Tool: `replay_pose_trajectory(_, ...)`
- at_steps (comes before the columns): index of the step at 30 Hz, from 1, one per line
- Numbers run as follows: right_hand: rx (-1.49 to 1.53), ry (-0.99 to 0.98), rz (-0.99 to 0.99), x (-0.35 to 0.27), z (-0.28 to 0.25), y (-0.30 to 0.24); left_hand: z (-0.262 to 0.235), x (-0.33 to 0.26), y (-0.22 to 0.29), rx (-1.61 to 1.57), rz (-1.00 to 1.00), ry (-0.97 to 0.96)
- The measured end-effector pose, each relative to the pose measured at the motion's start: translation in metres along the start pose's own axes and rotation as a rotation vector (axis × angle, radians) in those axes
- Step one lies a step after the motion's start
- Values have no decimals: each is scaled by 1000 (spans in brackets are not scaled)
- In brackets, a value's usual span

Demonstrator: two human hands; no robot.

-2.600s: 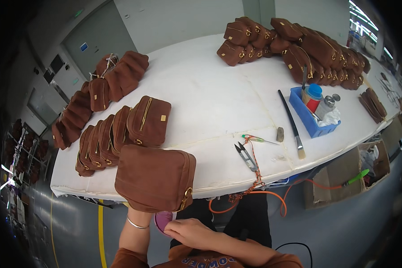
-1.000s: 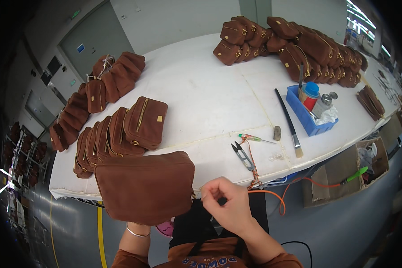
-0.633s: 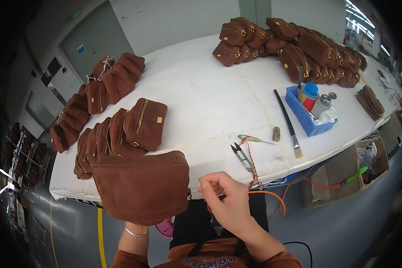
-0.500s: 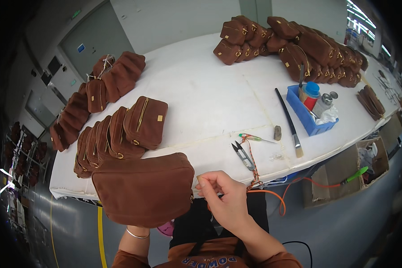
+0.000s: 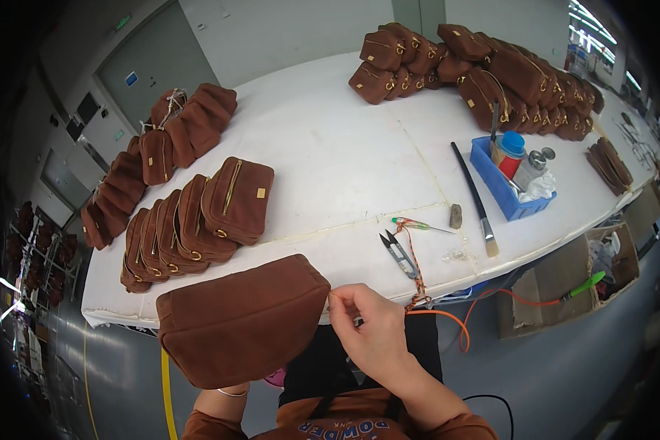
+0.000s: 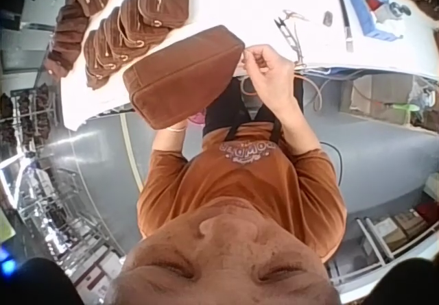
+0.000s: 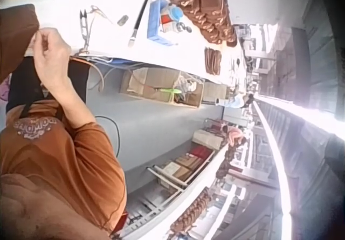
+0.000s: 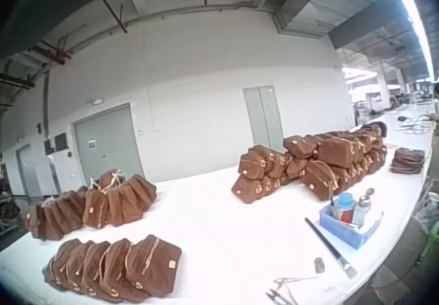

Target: The recorder is assembling or inspecting brown leather bags, focusing on hardware and zipper details.

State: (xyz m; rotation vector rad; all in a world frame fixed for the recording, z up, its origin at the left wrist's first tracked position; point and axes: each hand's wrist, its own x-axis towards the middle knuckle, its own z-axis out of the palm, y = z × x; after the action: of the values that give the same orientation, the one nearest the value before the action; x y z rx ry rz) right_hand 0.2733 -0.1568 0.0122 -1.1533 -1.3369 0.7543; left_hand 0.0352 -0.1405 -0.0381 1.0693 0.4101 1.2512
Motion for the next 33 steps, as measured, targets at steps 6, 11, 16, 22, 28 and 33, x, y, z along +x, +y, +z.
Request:
replay_pose_trajectory(6,14,32,-5,0,1,8,3,1,0,38,-14,11)
replay_pose_trajectory(11,184,57,48,0,1,15,5,3,0,69,-25,20)
replay_pose_trajectory(16,331,52,89,-4,1,9,16,24,14,239,4,12)
replay_pose_trajectory(22,354,-27,170,-16,6,20,7,36,23,635,63,-75)
replay_pose_trajectory(28,188,-366,185,-51,30,37,9,22,33,1057,125,-134)
replay_pose_trajectory(33,79,-661,71,-70,72,45,23,35,43,1401,168,-192)
